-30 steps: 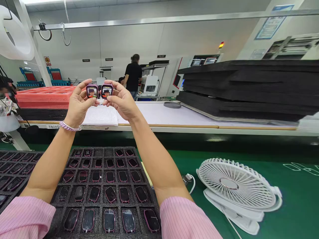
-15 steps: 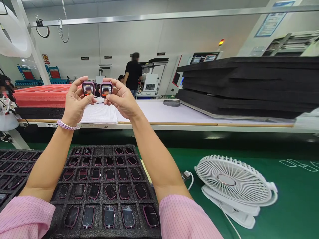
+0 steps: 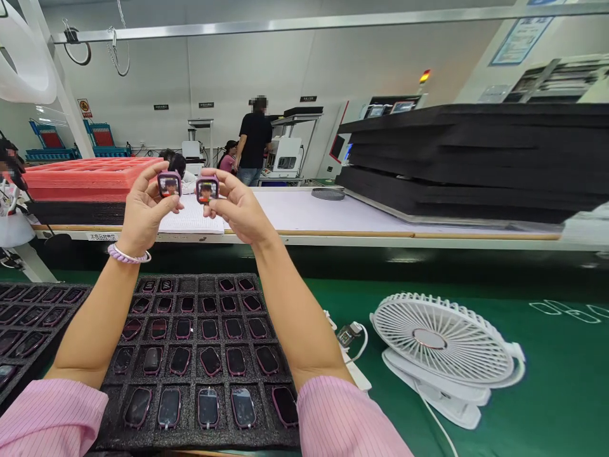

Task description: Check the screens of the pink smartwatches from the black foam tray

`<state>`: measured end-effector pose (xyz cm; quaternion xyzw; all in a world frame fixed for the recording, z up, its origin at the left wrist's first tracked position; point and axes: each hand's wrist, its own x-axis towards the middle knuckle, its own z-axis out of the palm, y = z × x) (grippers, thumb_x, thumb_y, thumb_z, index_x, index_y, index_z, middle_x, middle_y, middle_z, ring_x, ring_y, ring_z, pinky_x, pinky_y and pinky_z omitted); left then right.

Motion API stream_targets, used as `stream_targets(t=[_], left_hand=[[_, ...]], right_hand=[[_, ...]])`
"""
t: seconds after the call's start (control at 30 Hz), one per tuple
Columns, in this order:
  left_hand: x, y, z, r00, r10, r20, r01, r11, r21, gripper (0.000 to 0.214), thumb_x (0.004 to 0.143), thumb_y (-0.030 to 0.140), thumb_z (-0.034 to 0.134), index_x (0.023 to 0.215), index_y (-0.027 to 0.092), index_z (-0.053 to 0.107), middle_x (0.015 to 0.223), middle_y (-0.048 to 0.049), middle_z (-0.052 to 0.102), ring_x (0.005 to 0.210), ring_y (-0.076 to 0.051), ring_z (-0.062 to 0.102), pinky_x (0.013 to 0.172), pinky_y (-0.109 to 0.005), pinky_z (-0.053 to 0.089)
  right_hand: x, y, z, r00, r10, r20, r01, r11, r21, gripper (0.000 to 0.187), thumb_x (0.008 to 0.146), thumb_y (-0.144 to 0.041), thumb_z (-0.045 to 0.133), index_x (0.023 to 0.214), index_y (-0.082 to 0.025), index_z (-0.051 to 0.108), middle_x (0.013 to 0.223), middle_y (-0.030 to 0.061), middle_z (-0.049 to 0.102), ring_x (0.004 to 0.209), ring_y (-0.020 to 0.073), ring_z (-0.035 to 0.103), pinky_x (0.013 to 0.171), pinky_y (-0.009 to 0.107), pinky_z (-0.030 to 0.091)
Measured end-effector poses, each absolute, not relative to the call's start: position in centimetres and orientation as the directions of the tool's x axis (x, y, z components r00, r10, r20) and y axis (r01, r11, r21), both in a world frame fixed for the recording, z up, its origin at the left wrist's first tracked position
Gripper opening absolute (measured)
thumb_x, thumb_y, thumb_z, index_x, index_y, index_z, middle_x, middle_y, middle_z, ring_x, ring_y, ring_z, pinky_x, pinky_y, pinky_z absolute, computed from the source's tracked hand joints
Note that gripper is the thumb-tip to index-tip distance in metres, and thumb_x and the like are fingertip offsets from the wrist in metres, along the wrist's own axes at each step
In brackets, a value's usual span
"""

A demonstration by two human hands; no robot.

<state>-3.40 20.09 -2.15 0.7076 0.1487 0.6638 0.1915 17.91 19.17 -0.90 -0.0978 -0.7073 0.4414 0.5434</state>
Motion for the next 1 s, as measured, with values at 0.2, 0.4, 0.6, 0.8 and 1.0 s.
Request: stream_targets(t=[0.2,0.4,0.6,0.8,1.0], left_hand=[[-2.8,15.9,-7.1,0.088,0.667,0.740,-0.060,-0.738,0.673,0.058,0.085,0.034,0.085,0.136,0.026,0.059,0.107,-0.0041,0.071,0.070,-0.010,0.070,0.066,-0.021,0.062],[-2.5,14.5,-9.0,0.054,0.743,0.667,-0.092,-0.662,0.744,0.055,0.084,0.036,0.086,0.131,0.022,0.062,0.098,-0.0023,0.072,0.063,-0.008,0.068,0.059,-0.018,0.058],[-2.5,14.6,-9.2,0.047,0.753,0.657,-0.111,-0.650,0.752,0.049,0.084,0.036,0.086,0.126,0.021,0.065,0.098,-0.0013,0.073,0.060,-0.007,0.068,0.057,-0.016,0.057],[-2.6,14.3,-9.2,0.065,0.773,0.631,-0.120,-0.622,0.774,0.047,0.086,0.028,0.077,0.130,0.020,0.062,0.100,-0.0025,0.074,0.064,-0.009,0.072,0.062,-0.019,0.063],[-2.6,13.7,-8.7,0.059,0.799,0.599,-0.110,-0.591,0.799,0.043,0.087,0.028,0.073,0.128,0.019,0.064,0.098,-0.0022,0.073,0.062,-0.010,0.073,0.060,-0.020,0.064]], right_hand=[[17.0,16.6,-6.4,-0.398,0.731,0.554,-0.402,0.403,-0.822,0.060,0.071,-0.021,0.075,0.129,-0.023,0.060,0.102,0.0013,0.070,0.072,0.0151,0.066,0.067,0.029,0.056],[16.3,16.4,-9.0,-0.392,0.774,0.497,-0.432,0.322,-0.842,0.053,0.079,-0.036,0.081,0.126,-0.022,0.062,0.096,0.0012,0.070,0.064,0.0141,0.064,0.060,0.029,0.054],[16.1,16.6,-9.5,-0.392,0.764,0.513,-0.476,0.308,-0.824,0.050,0.082,-0.037,0.085,0.124,-0.022,0.063,0.096,0.0004,0.071,0.061,0.0117,0.064,0.058,0.026,0.053],[16.0,16.5,-9.5,-0.380,0.772,0.509,-0.464,0.317,-0.827,0.053,0.076,-0.033,0.085,0.123,-0.023,0.064,0.094,0.0000,0.069,0.063,0.0132,0.064,0.059,0.027,0.054],[15.7,16.4,-9.4,-0.355,0.767,0.535,-0.455,0.359,-0.815,0.050,0.083,-0.043,0.088,0.121,-0.022,0.064,0.087,-0.0015,0.067,0.058,0.0105,0.061,0.054,0.024,0.049]])
